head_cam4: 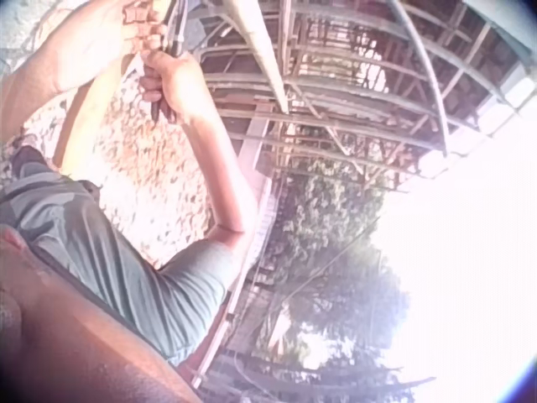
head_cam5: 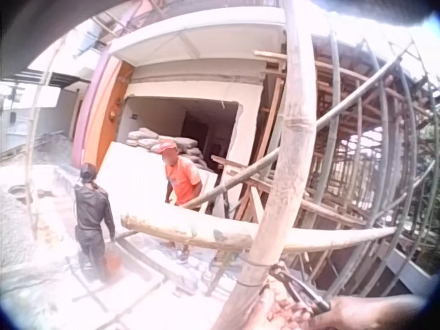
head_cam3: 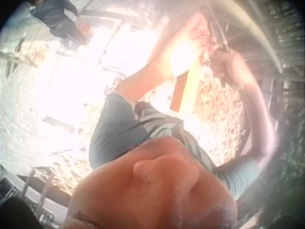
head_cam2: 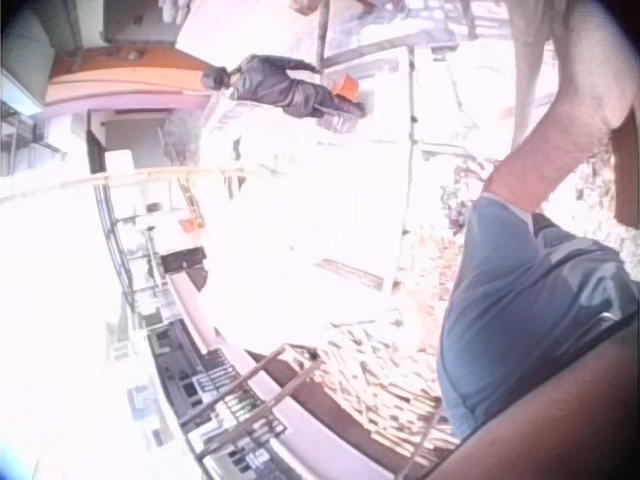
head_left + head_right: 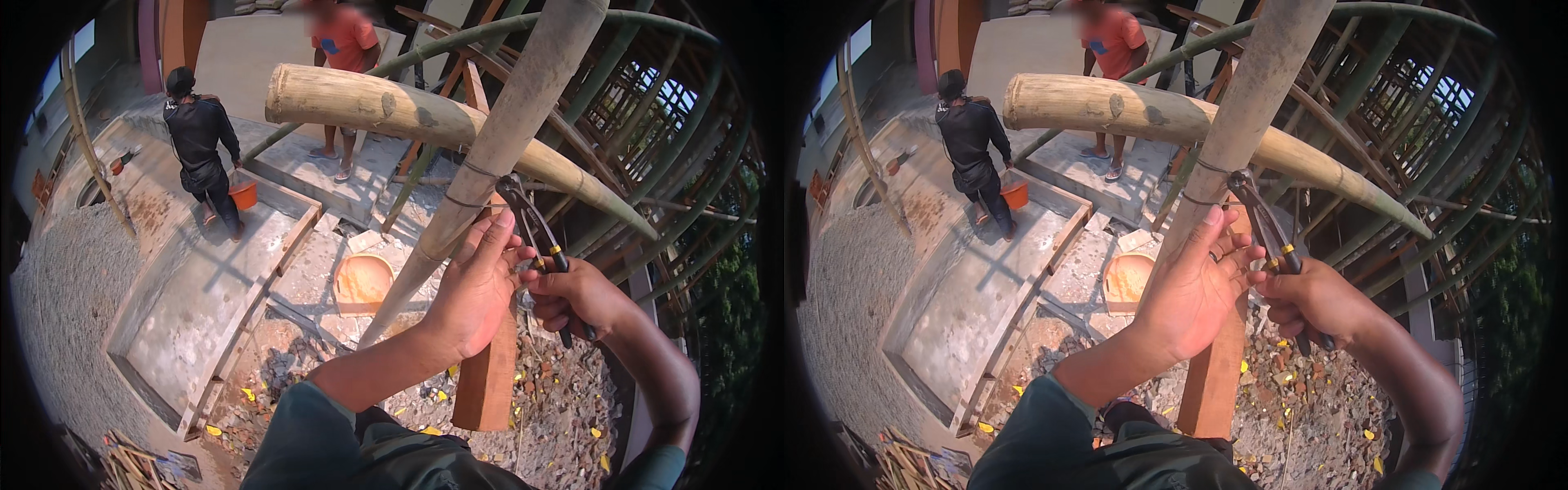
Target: The person assembles bamboo scaffolding by positioning bamboo poles and securing them with wire. They use pliers to twist and tighten the wire around the joints, ensuring the structure is stable.
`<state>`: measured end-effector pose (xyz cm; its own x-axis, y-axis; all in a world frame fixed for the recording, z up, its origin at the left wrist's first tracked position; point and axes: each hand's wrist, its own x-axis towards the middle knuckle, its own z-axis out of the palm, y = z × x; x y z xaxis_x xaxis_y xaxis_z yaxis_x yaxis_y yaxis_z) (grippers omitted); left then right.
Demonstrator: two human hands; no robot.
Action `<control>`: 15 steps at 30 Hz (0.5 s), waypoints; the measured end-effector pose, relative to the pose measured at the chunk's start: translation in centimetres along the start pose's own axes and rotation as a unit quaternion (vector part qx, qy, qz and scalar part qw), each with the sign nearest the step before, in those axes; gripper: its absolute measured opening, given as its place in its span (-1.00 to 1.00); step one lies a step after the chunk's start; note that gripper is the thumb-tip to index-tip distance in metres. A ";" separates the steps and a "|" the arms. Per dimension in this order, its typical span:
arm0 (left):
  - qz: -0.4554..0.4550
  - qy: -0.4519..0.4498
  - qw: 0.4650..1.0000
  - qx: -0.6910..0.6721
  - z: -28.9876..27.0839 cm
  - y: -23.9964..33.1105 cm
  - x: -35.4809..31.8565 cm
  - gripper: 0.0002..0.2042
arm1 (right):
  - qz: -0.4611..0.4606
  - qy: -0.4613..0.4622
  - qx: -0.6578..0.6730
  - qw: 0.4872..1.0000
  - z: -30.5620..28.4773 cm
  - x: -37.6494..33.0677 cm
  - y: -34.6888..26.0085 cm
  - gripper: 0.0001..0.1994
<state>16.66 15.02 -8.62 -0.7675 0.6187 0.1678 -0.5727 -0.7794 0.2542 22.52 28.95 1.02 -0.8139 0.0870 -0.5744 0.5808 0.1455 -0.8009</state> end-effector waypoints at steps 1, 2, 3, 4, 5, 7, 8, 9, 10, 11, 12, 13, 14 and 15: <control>0.001 -0.006 1.000 0.012 -0.1 -0.3 0.3 -0.56 | -0.009 0.015 -0.025 1.000 0.1 0.0 0.0 -0.92; 0.002 -0.012 1.000 0.024 -0.2 -0.3 0.6 -0.56 | -0.018 0.031 -0.050 0.998 0.2 0.3 0.2 -0.94; 0.001 -0.021 0.999 0.030 -0.3 0.0 0.7 -0.60 | -0.024 0.047 -0.073 0.996 0.2 0.3 0.5 -0.95; 0.015 -0.004 0.999 0.043 -0.3 -0.3 0.8 -0.60 | -0.025 0.062 -0.086 0.994 0.2 0.3 0.5 -0.97; 0.028 0.013 0.998 0.055 -0.1 -0.7 0.9 -0.60 | -0.026 0.076 -0.099 0.992 0.3 0.3 0.2 -0.97; 0.030 -0.046 0.994 0.096 -0.5 -0.7 0.8 -0.33 | -0.022 0.085 -0.099 0.991 0.6 -0.2 -0.9 -0.93; 0.089 -0.019 0.987 0.133 -0.7 -0.8 0.6 -0.33 | -0.016 0.075 -0.090 0.993 0.7 -0.2 -1.1 -0.92; 0.146 0.002 0.975 0.168 -0.7 -1.1 0.6 -0.32 | -0.013 0.071 -0.080 0.994 0.6 -0.3 -1.2 -0.91; 0.204 0.027 0.958 0.200 -1.0 -1.2 1.0 -0.32 | -0.009 0.066 -0.072 0.995 0.5 -0.3 -1.5 -0.90; 0.302 -0.039 0.848 0.434 -1.9 0.1 1.3 -0.30 | 0.000 0.079 -0.082 0.993 0.7 -0.6 -1.8 -0.88; 0.429 -0.061 0.675 0.597 -2.7 1.5 1.6 -0.26 | -0.004 0.071 -0.075 0.995 0.6 -0.7 -1.8 -0.87; 0.475 -0.122 0.505 0.710 -2.9 2.7 2.4 -0.24 | -0.005 0.062 -0.063 0.996 0.2 -0.4 -1.3 -0.87; 0.501 -0.177 0.311 0.788 -2.7 3.4 3.6 -0.22 | -0.006 0.055 -0.051 0.997 -0.2 -0.3 -1.1 -0.86; 0.450 -0.225 0.300 0.811 -2.6 3.8 4.8 -0.23 | -0.007 0.042 -0.032 0.999 0.2 -0.3 -1.1 -0.85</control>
<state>10.11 14.79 -9.33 -0.0762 0.4656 0.8817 0.9803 0.1964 -0.0190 22.13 28.53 2.04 -0.8215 0.1670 -0.5452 0.5700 0.2105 -0.7942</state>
